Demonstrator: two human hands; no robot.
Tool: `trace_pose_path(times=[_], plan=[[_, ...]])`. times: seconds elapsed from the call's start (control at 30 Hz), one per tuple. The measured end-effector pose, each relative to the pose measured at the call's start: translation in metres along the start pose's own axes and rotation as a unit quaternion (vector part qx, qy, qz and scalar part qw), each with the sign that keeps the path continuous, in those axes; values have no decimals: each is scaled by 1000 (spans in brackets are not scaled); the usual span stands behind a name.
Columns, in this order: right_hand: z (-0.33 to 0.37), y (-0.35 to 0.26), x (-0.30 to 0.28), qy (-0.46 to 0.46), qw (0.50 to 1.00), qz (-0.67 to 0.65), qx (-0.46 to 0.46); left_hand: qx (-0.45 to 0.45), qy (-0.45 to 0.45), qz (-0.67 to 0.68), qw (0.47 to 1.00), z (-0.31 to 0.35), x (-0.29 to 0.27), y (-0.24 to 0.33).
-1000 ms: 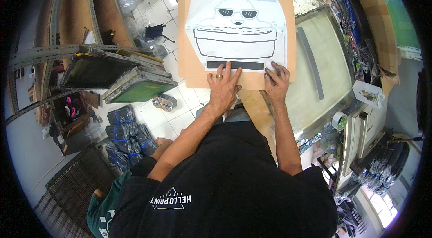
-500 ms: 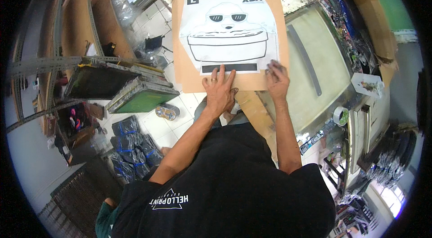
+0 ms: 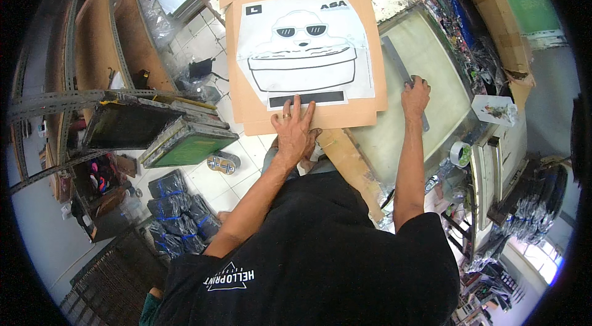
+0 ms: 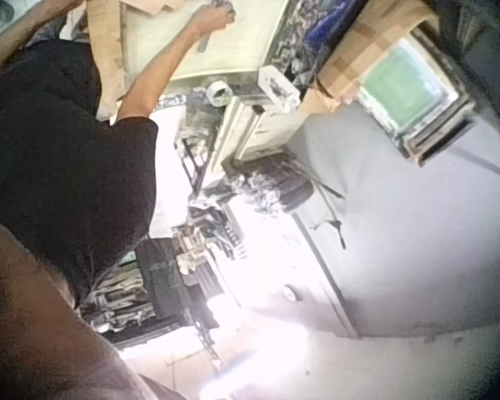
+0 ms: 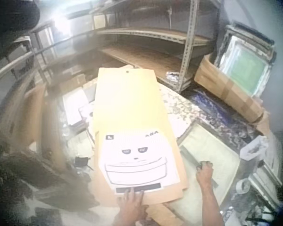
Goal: The person carries a printed cardboard cutout of a character up a flight of stairs and places it on a workbench. They then position a larger blank cardboard sheet on the table and align the printed cutout on top of it, using a ruler to measure and mark the edges.
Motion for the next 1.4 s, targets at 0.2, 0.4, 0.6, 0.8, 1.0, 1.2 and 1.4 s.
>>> trace_pose_path(times=[0.2, 0.4, 0.6, 0.8, 1.0, 1.2, 1.4], plan=[[-5, 1, 2, -32, 999, -28, 16, -7, -17, 13, 1000, -2, 2, 3], [-8, 7, 0, -17, 999, -39, -2, 3, -13, 13, 1000, -8, 0, 11], [-15, 26, -13, 8, 992, -113, 48, 6, -17, -20, 1000, -15, 1, 24], [-8, 23, -33, -18, 973, -183, 143, 9, -19, -16, 1000, -25, -1, 39], [3, 10, -22, -95, 966, -164, 174, 8, -26, -14, 1000, -35, -4, 51], [-4, 3, -27, -98, 969, -145, 174, 2, -31, -17, 999, -46, -1, 57], [-9, 5, -20, -100, 975, -137, 144, -5, -40, -19, 999, -54, 4, 60]])
Point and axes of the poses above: each hand's wrist, its own z-axis away from the middle knuckle, its own x-axis out of the palm, y = z × x, the point moved 7 cm from there along -z, towards the middle knuckle, and after that the axes turned 7 degrees about -z, right-handed, at the moved point
